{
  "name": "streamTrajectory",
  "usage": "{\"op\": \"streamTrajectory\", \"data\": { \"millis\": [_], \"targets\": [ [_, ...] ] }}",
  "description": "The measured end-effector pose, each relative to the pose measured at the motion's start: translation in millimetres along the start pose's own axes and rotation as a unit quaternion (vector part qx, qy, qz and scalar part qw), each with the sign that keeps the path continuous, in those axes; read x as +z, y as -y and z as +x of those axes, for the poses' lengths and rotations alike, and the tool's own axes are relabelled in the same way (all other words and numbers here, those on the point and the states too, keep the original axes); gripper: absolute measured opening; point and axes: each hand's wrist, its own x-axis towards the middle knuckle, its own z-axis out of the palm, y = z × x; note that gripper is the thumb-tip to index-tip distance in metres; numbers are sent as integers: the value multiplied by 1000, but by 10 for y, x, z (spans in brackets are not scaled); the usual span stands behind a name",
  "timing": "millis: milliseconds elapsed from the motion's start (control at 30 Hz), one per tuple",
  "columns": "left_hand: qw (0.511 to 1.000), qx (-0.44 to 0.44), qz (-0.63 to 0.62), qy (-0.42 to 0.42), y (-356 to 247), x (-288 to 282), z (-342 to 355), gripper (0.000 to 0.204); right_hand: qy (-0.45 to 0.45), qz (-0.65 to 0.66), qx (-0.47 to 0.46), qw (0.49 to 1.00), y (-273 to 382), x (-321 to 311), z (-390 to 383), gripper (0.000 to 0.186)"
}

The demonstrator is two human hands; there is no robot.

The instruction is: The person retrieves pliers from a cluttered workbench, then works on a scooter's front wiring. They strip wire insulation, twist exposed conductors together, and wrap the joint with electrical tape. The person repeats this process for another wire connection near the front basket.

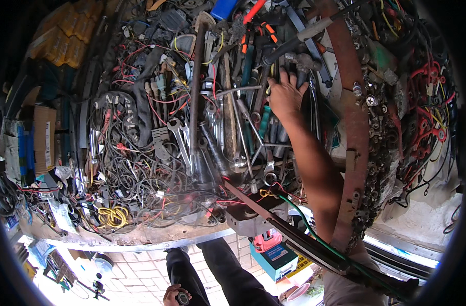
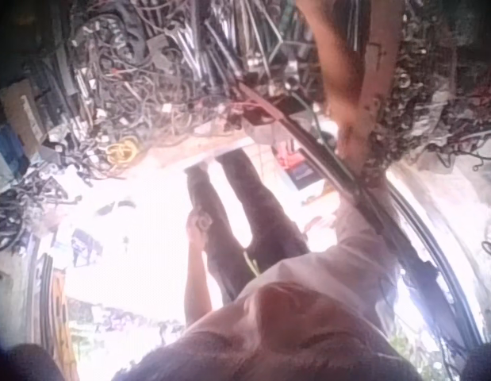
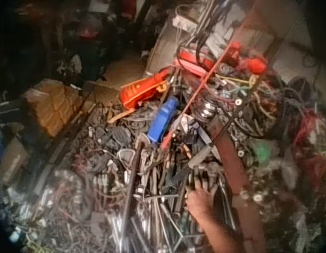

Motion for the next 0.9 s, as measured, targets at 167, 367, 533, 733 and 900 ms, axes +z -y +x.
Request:
{"op": "streamTrajectory", "data": {
  "millis": [167,367,533,733,900],
  "targets": [
    [998,33,48,32,64,-69,99,45,16,-1,-20,1000,-71,-7,45,46],
    [996,33,80,35,220,-301,240,46,-174,19,-49,983,-118,98,-164,36],
    [996,31,77,40,257,-329,261,46,-298,102,-100,944,-53,-21,238,37],
    [998,11,63,26,222,-423,323,44,-186,349,-19,918,294,15,257,30],
    [998,-2,42,41,253,-620,395,42,-124,563,92,812,410,-40,472,36]
  ]
}}
